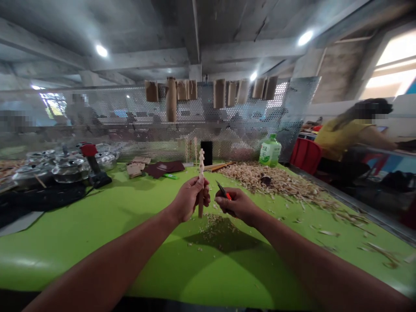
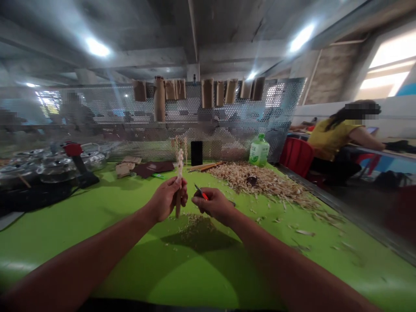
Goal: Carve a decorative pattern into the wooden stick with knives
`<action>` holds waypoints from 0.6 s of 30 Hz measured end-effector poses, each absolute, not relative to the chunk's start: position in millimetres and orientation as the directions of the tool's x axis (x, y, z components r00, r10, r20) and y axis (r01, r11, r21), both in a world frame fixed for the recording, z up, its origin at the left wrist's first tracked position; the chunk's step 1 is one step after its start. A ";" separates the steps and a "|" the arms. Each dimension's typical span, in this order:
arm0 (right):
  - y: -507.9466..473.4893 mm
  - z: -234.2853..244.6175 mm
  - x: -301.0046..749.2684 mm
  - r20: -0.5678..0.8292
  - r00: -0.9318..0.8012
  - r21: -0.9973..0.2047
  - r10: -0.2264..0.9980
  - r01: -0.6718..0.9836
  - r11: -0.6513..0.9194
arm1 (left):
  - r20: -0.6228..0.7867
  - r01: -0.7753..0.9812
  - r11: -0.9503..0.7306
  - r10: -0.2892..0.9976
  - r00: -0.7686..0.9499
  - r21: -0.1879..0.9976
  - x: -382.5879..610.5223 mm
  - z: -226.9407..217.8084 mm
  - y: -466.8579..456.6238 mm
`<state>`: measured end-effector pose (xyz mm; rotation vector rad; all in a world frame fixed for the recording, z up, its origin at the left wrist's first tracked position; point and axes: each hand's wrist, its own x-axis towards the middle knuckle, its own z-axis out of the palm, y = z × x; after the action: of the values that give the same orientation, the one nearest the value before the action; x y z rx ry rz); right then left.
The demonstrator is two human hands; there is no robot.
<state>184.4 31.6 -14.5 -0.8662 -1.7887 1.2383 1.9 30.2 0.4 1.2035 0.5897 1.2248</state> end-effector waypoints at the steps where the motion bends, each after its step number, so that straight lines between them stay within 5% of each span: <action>1: 33.0 -14.5 185.2 0.239 -0.440 -0.950 0.866 0.079 0.302 | 0.230 -0.399 -0.088 0.918 0.322 0.913 2.3 1.3 28.5; 12: 24.1 1.9 185.9 0.366 -0.315 -0.928 0.876 -0.046 0.371 | 0.088 -0.330 0.058 0.908 0.411 0.942 8.3 5.0 11.6; 18: 32.8 -5.9 189.9 0.483 -0.279 -0.786 0.830 0.281 0.551 | 0.074 -0.180 0.002 0.907 0.414 0.984 10.9 2.0 7.2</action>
<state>189.9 32.8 -5.9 -0.9140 -1.8237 0.7154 10.9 7.2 2.0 1.2799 0.7460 0.9907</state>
